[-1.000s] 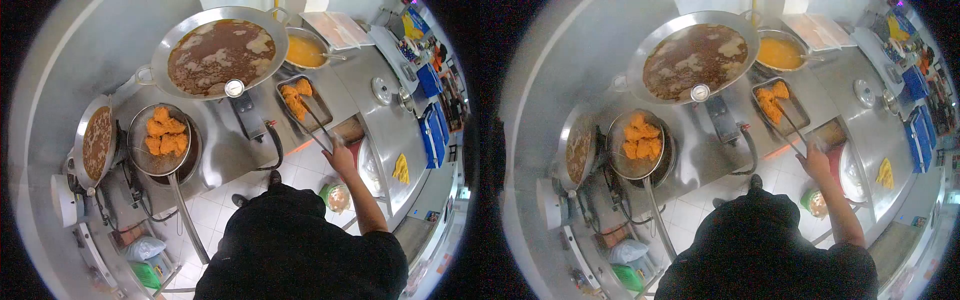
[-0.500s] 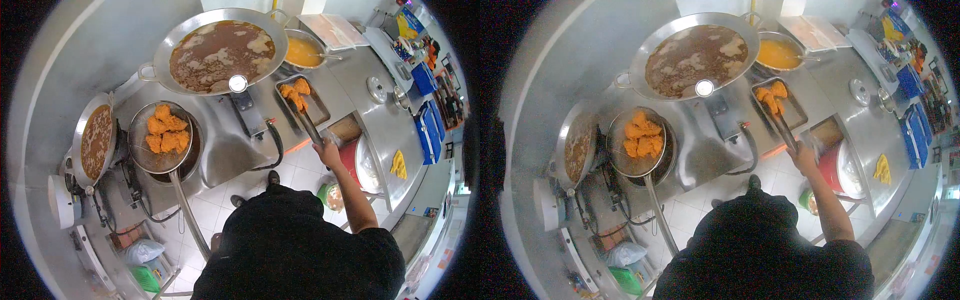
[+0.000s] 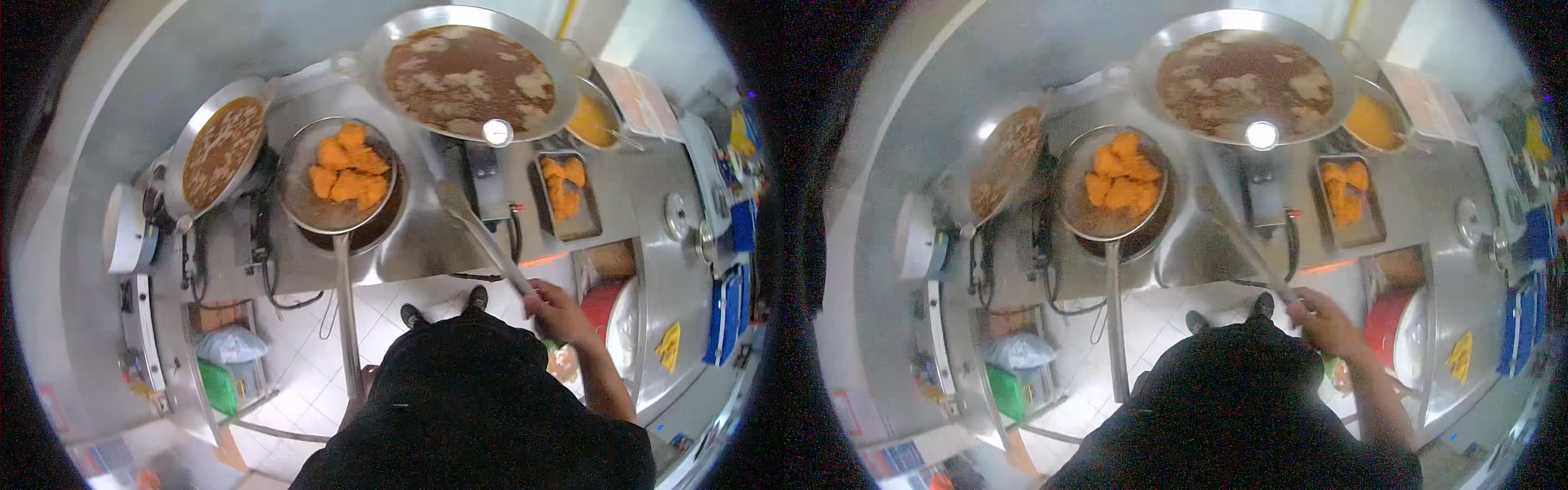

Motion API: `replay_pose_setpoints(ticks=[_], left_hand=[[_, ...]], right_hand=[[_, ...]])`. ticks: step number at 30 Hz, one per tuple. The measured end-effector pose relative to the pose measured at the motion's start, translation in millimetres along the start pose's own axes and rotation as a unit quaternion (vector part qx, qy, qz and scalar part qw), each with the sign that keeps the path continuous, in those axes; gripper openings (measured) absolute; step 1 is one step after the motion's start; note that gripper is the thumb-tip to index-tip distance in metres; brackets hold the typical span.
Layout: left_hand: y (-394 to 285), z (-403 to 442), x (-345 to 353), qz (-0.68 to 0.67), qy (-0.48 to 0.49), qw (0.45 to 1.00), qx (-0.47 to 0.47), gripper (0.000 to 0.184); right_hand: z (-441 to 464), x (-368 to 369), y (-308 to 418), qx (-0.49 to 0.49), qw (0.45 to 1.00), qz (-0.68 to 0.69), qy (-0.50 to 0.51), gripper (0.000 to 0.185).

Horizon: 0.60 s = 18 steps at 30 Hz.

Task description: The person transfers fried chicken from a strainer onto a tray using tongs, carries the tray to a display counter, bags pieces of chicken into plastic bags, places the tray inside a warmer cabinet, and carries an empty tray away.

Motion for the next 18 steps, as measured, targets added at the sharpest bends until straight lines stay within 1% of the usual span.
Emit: replay_pose_setpoints(ticks=[1,3,5,6,7,8,9,10,12,14,15,16,18], left_hand=[[5,-2,-1,-0.028,0.000,1.000,-0.012,0.022],[18,-2,-4,-0.087,0.002,0.996,-0.036,0.021],[33,1,-9,-0.157,0.005,0.986,-0.062,0.020],[41,3,-11,-0.190,0.006,0.979,-0.074,0.019],[49,6,-12,-0.235,0.013,0.968,-0.085,0.019],[61,11,-13,-0.304,0.027,0.948,-0.096,0.018],[74,15,-12,-0.390,0.051,0.912,-0.116,0.018],[82,18,-11,-0.473,0.073,0.867,-0.140,0.017],[86,20,-7,-0.555,0.101,0.806,-0.179,0.016],[83,6,-14,-0.366,0.021,0.916,-0.160,0.014],[65,-9,-17,-0.261,-0.019,0.951,-0.165,0.013],[72,-7,-17,-0.266,-0.018,0.951,-0.155,0.018],[85,-6,-17,-0.259,-0.002,0.953,-0.157,0.021]], right_hand=[[16,24,-2,0.014,0.996,0.066,0.052,0.034],[34,65,34,0.105,0.978,0.135,0.122,0.038],[56,84,58,-0.007,0.996,-0.036,0.081,0.045],[66,90,70,-0.065,0.989,-0.121,0.059,0.049],[72,89,88,-0.148,0.961,-0.235,-0.011,0.052],[74,87,108,-0.227,0.908,-0.342,-0.080,0.055],[76,87,123,-0.301,0.833,-0.440,-0.147,0.058],[88,86,127,-0.257,0.838,-0.468,-0.108,0.059],[112,80,134,-0.166,0.838,-0.519,-0.037,0.060],[117,84,149,-0.174,0.826,-0.533,-0.048,0.060],[120,86,155,-0.177,0.821,-0.541,-0.053,0.059],[126,87,158,-0.178,0.812,-0.555,-0.044,0.060],[136,90,162,-0.177,0.794,-0.581,-0.024,0.060]])
Point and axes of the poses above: each hand's wrist, its own z-axis towards the middle knuckle, its own x-axis out of the palm, y = z × x, the point moved 3 cm from there along z, towards the middle knuckle, and after that the axes turned 2 degrees about -z, right-handed, at the moved point
